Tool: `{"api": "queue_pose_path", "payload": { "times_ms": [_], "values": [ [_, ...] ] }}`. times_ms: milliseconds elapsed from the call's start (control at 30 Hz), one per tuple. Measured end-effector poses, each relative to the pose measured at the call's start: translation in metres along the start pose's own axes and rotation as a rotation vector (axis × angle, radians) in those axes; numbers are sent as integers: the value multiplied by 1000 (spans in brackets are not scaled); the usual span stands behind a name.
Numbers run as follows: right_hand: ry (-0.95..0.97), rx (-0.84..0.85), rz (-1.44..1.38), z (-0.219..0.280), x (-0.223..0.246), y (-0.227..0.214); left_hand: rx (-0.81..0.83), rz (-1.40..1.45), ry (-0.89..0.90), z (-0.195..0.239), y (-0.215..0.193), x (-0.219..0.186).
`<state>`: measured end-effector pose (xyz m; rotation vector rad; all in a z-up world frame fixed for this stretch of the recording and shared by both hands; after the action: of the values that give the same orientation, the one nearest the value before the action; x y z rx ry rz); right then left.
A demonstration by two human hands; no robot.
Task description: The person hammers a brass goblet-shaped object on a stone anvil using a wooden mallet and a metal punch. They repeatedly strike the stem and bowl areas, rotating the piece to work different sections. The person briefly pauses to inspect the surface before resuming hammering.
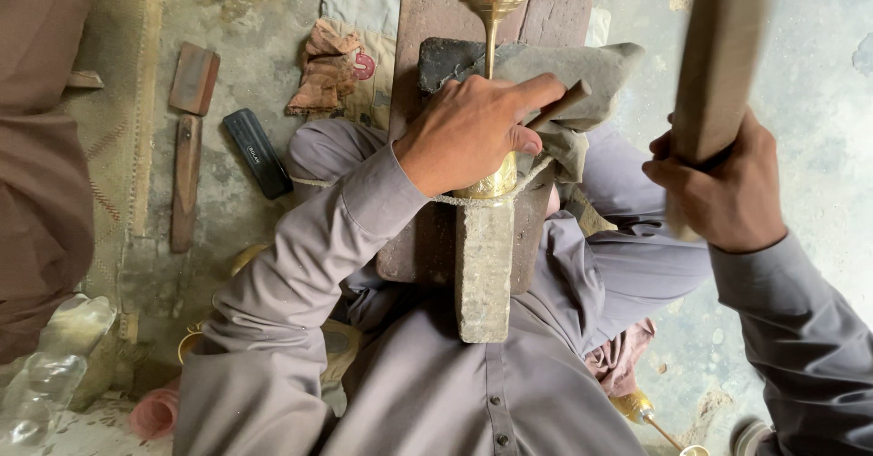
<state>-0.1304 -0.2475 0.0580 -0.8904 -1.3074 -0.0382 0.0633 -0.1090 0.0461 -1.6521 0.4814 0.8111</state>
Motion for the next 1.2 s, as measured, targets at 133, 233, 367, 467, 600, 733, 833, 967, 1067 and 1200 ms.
{"api": "queue_pose_path", "payload": {
  "times_ms": [133,233,367,467,600,733,833,967,1067,1200],
  "values": [
    [-83,16,566,-2,15,1,-22,116,32,4,-5,0],
    [-66,17,273,-6,17,0,-41,111,5,10,-7,4],
    [-103,68,398,-11,22,-2,-77,110,-3,13,-2,4],
    [-131,53,321,-16,26,0,-117,119,11,13,-2,4],
    [-210,62,557,-19,41,1,-104,166,-36,16,0,7],
    [-166,45,352,-26,51,2,-152,139,-38,22,-6,5],
    [-280,55,597,-29,70,5,-194,133,10,27,-11,1],
    [-268,82,698,-31,74,8,-181,154,-24,29,-11,2],
    [-303,81,542,-31,77,8,-188,122,-86,35,-12,7],
    [-303,147,1067,-33,74,11,-283,169,-7,44,-18,3]
  ]
}}
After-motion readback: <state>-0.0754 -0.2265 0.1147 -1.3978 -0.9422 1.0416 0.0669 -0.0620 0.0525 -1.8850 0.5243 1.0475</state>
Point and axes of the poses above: each hand's wrist, its own z-axis away from the middle knuckle, its own y-axis out of the palm, x = y × z, the point moved 8 cm from there along -z, towards the middle knuckle, and after that the axes turned 6 degrees about -y, right-handed, at the moved point
